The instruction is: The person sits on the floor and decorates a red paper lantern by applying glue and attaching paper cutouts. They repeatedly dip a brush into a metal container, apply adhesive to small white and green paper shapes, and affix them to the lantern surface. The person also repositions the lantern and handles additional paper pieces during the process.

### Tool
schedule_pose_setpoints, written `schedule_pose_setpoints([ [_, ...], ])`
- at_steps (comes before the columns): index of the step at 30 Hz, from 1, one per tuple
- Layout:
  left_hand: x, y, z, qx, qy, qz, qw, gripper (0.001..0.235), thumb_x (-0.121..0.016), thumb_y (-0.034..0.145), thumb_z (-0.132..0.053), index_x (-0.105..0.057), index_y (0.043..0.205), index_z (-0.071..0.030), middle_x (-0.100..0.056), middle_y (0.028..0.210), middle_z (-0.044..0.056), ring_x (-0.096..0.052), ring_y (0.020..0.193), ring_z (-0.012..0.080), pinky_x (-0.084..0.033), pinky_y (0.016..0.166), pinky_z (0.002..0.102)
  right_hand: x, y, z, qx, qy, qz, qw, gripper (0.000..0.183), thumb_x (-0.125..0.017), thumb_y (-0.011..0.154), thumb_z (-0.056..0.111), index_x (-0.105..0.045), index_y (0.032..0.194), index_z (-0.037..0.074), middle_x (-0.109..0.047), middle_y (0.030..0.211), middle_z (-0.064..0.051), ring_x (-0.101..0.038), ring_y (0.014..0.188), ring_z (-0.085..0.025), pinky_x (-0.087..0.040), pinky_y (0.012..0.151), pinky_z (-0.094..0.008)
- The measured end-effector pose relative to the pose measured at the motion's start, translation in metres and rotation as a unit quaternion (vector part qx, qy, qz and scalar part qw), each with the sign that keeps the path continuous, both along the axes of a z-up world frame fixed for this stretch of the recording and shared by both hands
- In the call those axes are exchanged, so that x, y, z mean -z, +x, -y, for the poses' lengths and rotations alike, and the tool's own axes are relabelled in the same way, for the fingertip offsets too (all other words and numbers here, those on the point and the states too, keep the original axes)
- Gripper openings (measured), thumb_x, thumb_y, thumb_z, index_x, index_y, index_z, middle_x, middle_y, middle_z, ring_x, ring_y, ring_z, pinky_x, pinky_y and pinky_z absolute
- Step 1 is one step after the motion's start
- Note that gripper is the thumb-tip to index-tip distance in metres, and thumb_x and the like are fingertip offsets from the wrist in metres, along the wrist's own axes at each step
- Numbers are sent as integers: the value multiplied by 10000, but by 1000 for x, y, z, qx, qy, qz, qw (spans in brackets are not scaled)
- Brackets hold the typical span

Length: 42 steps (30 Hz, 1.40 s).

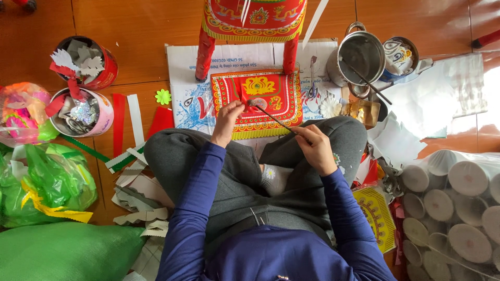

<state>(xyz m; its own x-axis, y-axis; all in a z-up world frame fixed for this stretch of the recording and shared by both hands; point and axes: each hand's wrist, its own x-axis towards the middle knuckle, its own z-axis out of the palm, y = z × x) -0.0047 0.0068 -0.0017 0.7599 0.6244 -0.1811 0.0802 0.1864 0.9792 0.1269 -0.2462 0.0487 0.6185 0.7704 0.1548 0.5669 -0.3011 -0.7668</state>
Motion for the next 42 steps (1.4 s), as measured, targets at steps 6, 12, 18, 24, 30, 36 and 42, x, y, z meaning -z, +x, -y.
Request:
schedule_pose_setpoints([
  [6, 53, 0, -17, 20, -17, -3, 1000, 272, -584, 927, -379, -624, 816, -134, -678, 830, 94, -682, 827, 219, -506, 765, 320, -10, 5, 1, 10, -11, 58, 998, 274, -681, 877, 19, -759, 1111, 140, -612, 884, -91, -637, 719, -278, -524, 656, -356],
  [12, -33, -7, 2, 22, -17, -3, 1000, 240, -555, 904, -343, -589, 762, -153, -689, 796, 78, -713, 820, 206, -541, 768, 339, 4, 11, -2, 10, -31, 99, 995, 246, -675, 876, 11, -750, 1087, 110, -610, 895, -116, -639, 704, -326, -531, 633, -396],
  [18, -3, -5, -1, 22, 23, -15, 999, 212, -545, 926, -316, -635, 850, -139, -664, 897, 88, -702, 910, 234, -538, 878, 391, 7, 3, -2, 7, -26, 6, 1000, 243, -688, 859, 69, -768, 1067, 167, -654, 829, -44, -675, 726, -261, -534, 665, -328],
  [24, -30, -9, 7, 6, 24, -15, 1000, 211, -535, 942, -315, -651, 902, -143, -660, 934, 68, -684, 955, 213, -517, 916, 390, 13, 18, 5, 24, -55, 60, 996, 249, -677, 834, 69, -772, 1046, 159, -664, 786, -103, -675, 751, -345, -542, 679, -424],
  [30, -21, -7, 11, 36, 200, -67, 977, 220, -615, 977, -249, -721, 1023, -62, -647, 906, 143, -669, 915, 311, -513, 836, 407, 51, 146, 52, 209, -161, 295, 918, 210, -641, 883, 122, -750, 1062, 114, -693, 886, -143, -685, 779, -356, -552, 693, -460],
  [36, -5, 5, 23, 70, 361, -113, 923, 183, -665, 926, -194, -744, 1024, -62, -656, 818, 182, -668, 848, 373, -532, 757, 426, 54, 197, 16, 210, -235, 458, 831, 323, -783, 706, 249, -676, 1010, 227, -649, 917, -36, -685, 761, -247, -566, 656, -365],
  [42, -5, 29, 40, 119, 456, -115, 875, 150, -649, 919, -234, -745, 922, -119, -662, 774, 135, -631, 871, 342, -516, 814, 417, -75, 19, -62, -88, -38, 285, 954, 225, -675, 817, 201, -683, 1042, 213, -670, 776, -52, -707, 670, -285, -553, 534, -378],
])
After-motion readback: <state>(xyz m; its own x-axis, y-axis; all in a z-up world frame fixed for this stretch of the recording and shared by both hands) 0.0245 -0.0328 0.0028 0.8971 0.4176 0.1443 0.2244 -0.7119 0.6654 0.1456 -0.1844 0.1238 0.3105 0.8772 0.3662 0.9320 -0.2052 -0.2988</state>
